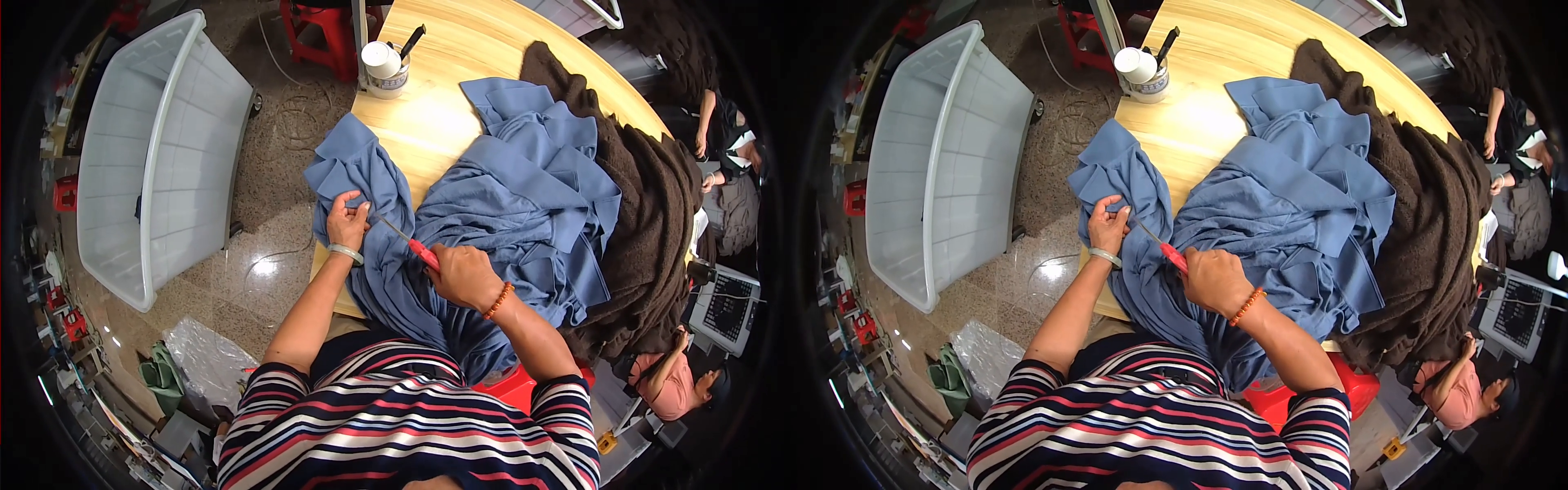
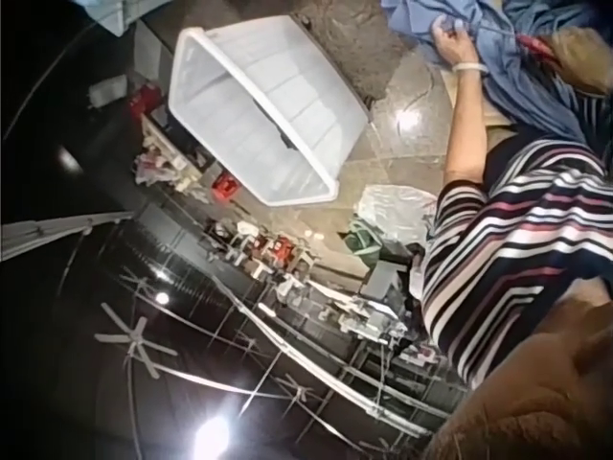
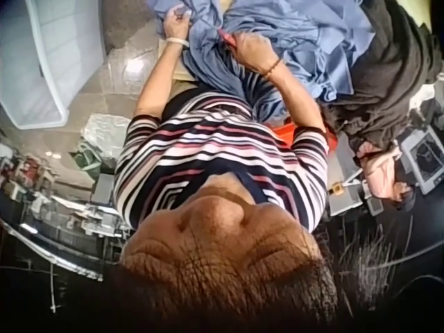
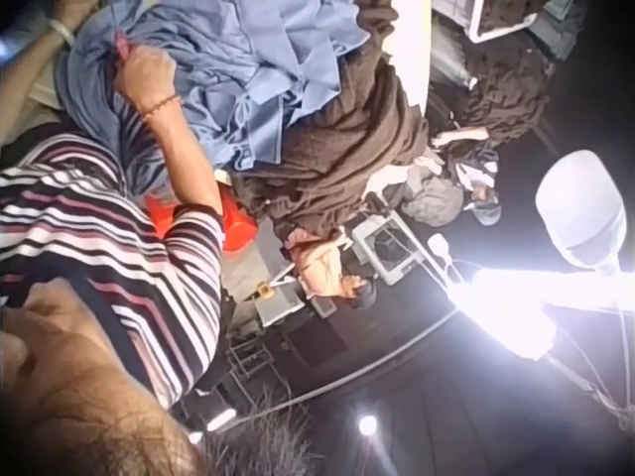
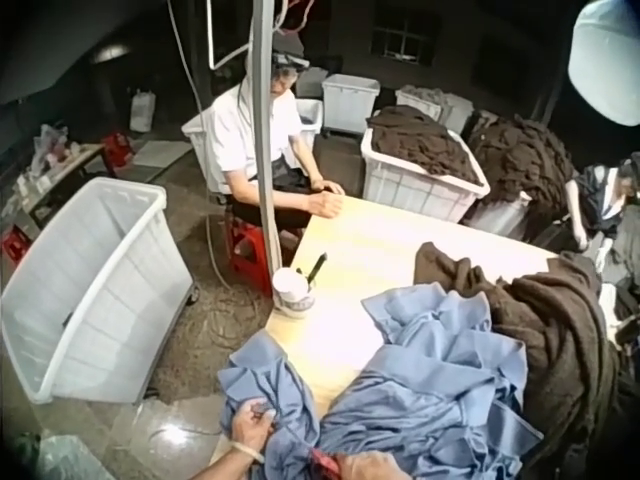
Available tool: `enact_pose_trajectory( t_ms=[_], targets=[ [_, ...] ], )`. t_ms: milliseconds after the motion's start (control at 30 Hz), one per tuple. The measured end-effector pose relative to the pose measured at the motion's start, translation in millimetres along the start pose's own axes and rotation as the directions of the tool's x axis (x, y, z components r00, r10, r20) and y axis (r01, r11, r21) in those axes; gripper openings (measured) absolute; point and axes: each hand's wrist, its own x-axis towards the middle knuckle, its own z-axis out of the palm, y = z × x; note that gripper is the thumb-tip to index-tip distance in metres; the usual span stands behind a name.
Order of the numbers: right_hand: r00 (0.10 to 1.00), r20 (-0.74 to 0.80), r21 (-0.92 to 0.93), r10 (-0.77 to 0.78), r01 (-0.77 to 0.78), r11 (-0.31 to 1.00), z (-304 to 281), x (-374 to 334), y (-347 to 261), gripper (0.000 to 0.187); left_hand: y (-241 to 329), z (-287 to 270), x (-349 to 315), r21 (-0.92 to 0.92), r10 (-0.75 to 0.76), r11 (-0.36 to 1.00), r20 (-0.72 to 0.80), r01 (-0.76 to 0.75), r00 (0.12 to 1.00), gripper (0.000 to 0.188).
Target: Trimming excess threads from garments using scissors.
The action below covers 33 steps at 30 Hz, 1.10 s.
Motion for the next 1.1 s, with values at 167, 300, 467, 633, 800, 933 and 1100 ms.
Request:
enact_pose_trajectory(
  t_ms=[167,300,467,633,800,933,1100],
  targets=[
    [0.998,-0.062,0.056,0.032,-0.028,0.998,-5,7,-4,0.027,1,-4,0,0.013,0.037,0.999,-0.017,-0.037,0.999,0.025],
    [0.987,-0.149,0.169,0.053,-0.027,0.985,-6,7,3,0.028,28,-22,8,0.413,0.425,0.826,-0.009,-0.384,0.905,0.015],
    [0.967,-0.23,0.258,0.112,-0.05,0.965,-15,-16,23,0.029,95,-50,38,0.437,0.465,0.78,0.073,-0.447,0.882,0.017],
    [0.966,-0.21,0.241,0.15,-0.097,0.966,-21,-37,36,0.029,106,-44,59,0.005,0.072,0.997,0.272,-0.076,0.96,0.023],
    [0.991,-0.104,0.241,0.089,-0.061,0.969,-28,-60,32,0.027,102,17,29,-0.113,0.19,0.98,0.316,-0.162,0.93,0.021],
    [0.98,-0.126,0.252,0.155,-0.119,0.96,-33,-80,37,0.028,27,49,-13,0.5,0.316,0.444,0.689,-0.744,0.652,0.04],
    [0.985,-0.055,0.116,0.165,-0.158,0.981,-26,-90,33,0.027,27,47,-27,0.526,0.198,0.322,0.776,-0.787,0.599,0.046]
  ],
)
